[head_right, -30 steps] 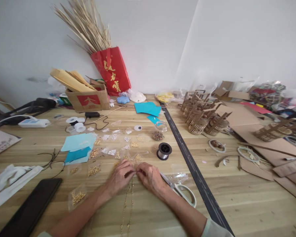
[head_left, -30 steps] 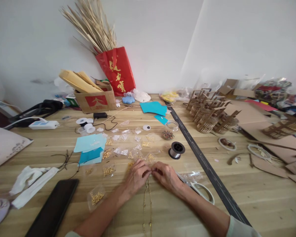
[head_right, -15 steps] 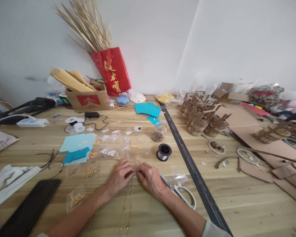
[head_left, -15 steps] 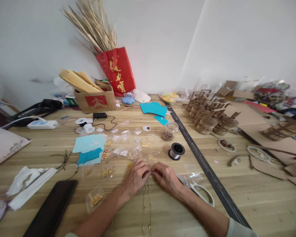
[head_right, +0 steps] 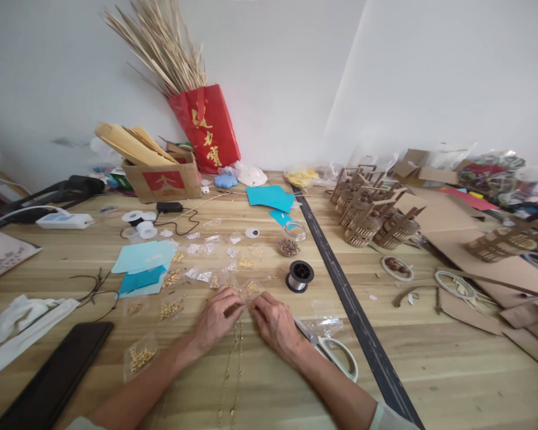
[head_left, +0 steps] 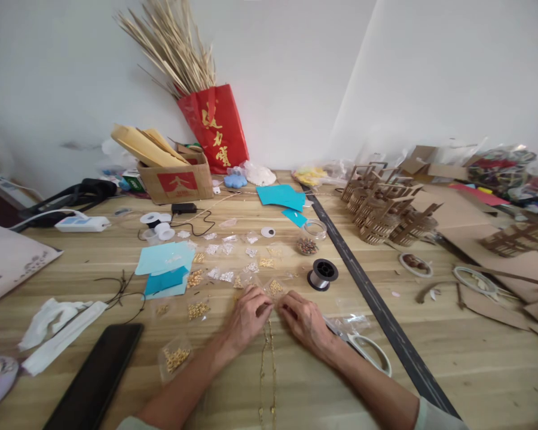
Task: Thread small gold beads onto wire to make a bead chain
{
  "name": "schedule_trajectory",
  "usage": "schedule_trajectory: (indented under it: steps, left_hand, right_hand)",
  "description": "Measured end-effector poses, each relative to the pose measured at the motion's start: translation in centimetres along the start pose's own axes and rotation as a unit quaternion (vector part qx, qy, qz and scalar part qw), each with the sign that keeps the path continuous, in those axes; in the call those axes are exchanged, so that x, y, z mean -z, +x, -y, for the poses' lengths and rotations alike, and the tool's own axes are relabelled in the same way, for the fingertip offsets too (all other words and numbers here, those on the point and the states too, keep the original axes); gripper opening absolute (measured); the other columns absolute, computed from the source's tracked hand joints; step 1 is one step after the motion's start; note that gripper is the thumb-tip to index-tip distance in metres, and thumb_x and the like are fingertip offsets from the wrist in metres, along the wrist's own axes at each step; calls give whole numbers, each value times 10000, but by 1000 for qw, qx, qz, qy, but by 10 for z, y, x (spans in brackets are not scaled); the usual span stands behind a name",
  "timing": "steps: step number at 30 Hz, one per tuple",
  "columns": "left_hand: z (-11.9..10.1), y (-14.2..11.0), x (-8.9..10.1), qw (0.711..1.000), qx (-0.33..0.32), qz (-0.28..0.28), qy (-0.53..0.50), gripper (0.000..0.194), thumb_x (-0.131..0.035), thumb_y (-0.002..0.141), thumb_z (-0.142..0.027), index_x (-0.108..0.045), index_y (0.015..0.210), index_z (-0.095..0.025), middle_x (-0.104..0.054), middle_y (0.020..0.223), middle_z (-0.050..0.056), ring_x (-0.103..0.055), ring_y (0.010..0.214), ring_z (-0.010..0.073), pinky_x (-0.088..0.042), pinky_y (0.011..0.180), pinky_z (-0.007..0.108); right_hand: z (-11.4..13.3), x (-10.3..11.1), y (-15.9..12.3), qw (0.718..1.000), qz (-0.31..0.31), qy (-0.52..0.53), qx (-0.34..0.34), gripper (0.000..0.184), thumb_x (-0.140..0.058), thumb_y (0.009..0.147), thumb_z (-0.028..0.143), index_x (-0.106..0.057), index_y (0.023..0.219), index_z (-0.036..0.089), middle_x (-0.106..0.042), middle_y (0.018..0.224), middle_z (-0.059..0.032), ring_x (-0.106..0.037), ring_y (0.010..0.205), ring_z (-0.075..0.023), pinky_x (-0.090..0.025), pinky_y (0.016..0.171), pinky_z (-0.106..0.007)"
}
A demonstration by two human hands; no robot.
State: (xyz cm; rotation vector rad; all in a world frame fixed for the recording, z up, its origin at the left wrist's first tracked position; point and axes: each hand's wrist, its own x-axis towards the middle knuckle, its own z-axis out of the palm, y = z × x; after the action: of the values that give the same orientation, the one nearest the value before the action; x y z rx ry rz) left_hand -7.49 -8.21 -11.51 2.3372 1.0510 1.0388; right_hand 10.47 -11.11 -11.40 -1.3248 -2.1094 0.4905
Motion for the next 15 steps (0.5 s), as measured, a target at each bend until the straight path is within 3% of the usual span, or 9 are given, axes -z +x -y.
schedule_trajectory:
  steps: [6,15]
  left_hand:
    - [10,7,5,999,24,-35,16,116,-572,847,-166,-653,764,-170,-661,773,51,-570,794,190,-469,747,337]
    - [7,20,12,995,10,51,85,91,-613,822,-135,-689,800,-180,-653,781,43,-552,828,208,-458,778,361]
  right_hand:
    - [-5,0,0,999,-30,5,-26,145,-455,870,134,-580,830,196,-596,784,-22,-544,666,-139,-378,622,-225]
    - [-16,-1,1,998,-35,10,-43,121,-466,871,152,-570,826,196,-609,773,-21,-558,682,-148,-386,629,-232]
